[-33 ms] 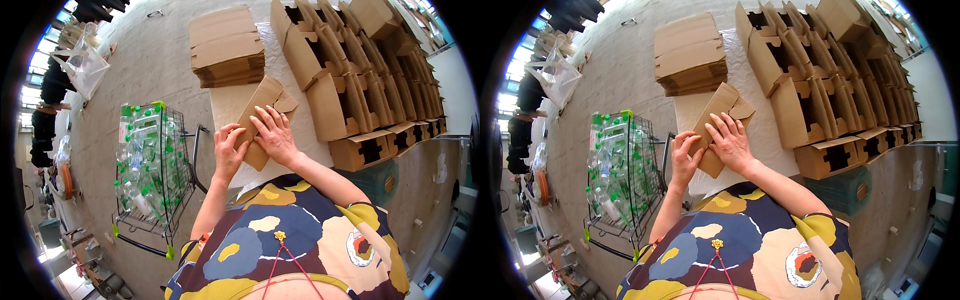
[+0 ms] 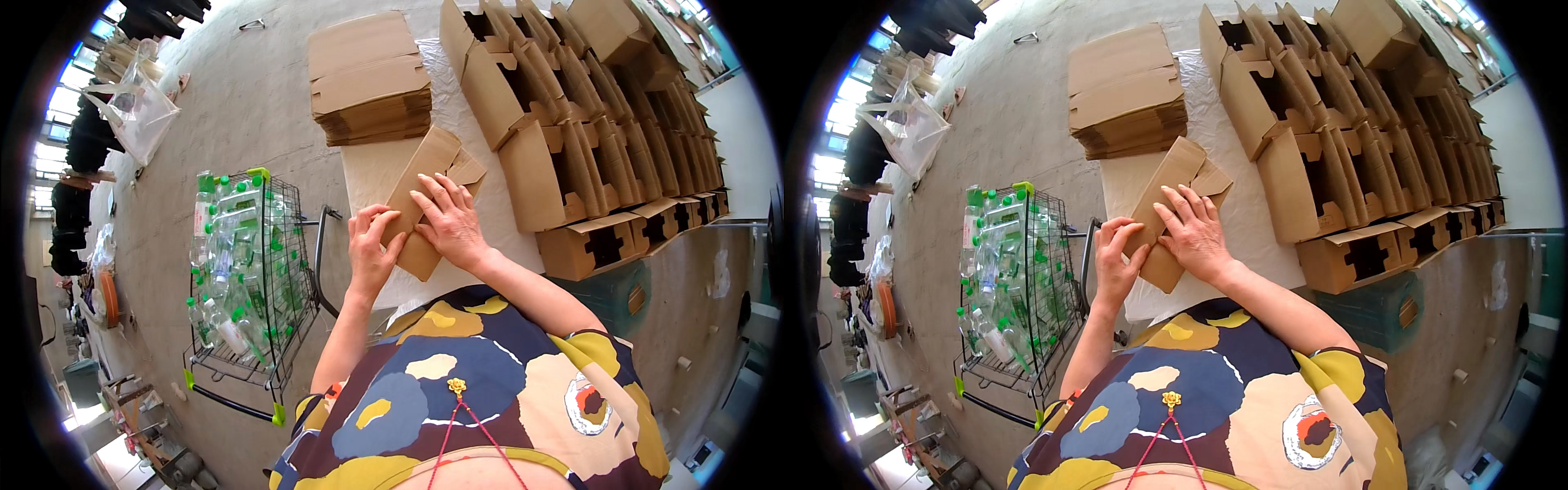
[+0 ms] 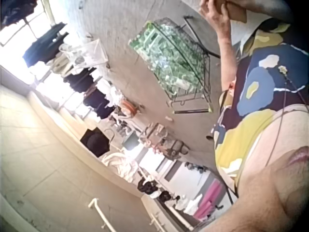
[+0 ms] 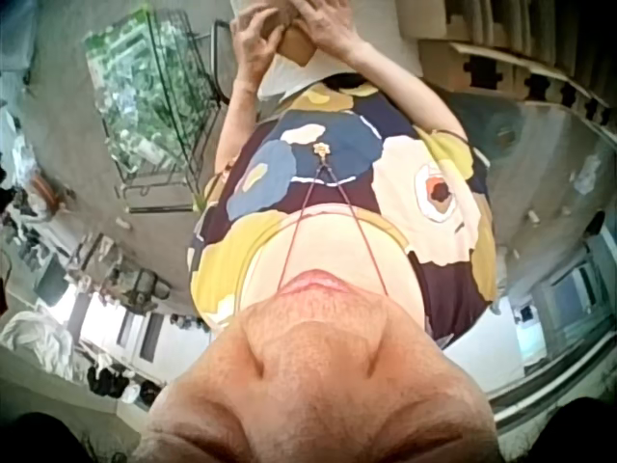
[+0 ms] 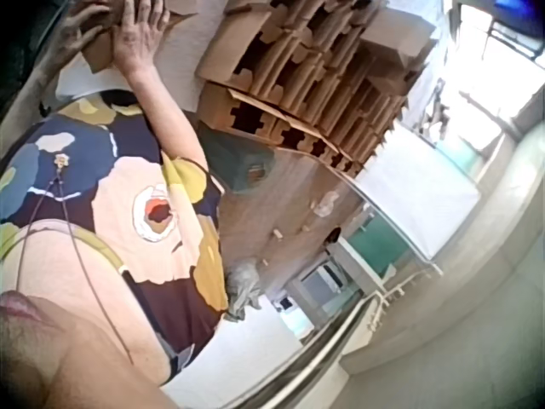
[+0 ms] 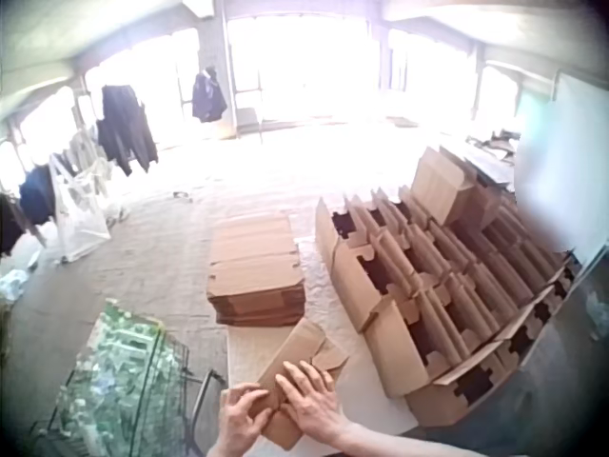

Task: The person takes flat cardboard sheets from a stack and folds them into three-dimensional boxes by hand, placing each completed box into a larger grid arrangement on a table.

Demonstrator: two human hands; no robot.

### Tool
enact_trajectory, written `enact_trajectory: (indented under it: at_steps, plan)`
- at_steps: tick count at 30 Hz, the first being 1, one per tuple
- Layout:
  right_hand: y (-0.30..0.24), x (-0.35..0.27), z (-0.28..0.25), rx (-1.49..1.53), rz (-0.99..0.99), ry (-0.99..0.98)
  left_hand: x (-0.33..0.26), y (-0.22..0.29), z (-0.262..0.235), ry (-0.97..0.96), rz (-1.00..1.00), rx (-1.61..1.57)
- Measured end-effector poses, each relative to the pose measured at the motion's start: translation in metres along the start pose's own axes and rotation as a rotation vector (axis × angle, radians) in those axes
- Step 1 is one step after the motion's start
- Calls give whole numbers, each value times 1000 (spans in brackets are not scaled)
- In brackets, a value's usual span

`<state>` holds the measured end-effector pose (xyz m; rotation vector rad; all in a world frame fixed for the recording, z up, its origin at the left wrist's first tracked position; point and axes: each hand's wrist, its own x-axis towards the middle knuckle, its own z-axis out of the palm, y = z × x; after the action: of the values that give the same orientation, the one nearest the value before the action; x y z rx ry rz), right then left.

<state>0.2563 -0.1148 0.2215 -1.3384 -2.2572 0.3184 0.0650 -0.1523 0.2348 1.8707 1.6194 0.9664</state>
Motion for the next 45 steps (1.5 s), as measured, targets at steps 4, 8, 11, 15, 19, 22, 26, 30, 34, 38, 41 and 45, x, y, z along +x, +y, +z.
enact_trajectory:
  at_steps: [4,8,11,15,19,22,26,30,34,38,41,45]
  plan:
    - [16,4,-29,206,16,182,10,-3,-10,-4,-48,-9]
    - [43,-11,-32,511,401,311,52,-2,-13,95,110,20]
    - [62,-39,-27,667,645,-183,96,-11,-4,58,167,53]
    - [33,-58,-35,641,539,-884,151,-22,24,-56,182,45]
    - [14,-60,-22,787,444,-989,182,-34,61,-210,176,48]
    - [24,-74,3,895,365,-840,196,-44,77,-483,-16,-372]
    - [23,-74,-5,1230,763,-949,192,-52,64,-497,-103,-443]
    - [19,-68,-13,1461,835,-882,177,-69,42,-52,100,-236]
    - [18,-67,-7,1519,955,-753,153,-103,23,132,-151,-244]
    - [12,-60,-22,1450,1042,-453,119,-103,5,389,-336,-412]
    - [27,-42,-35,1281,904,-156,95,-77,-5,419,-303,-299]
    - [77,-26,-38,662,676,1,34,-54,9,343,-283,-211]
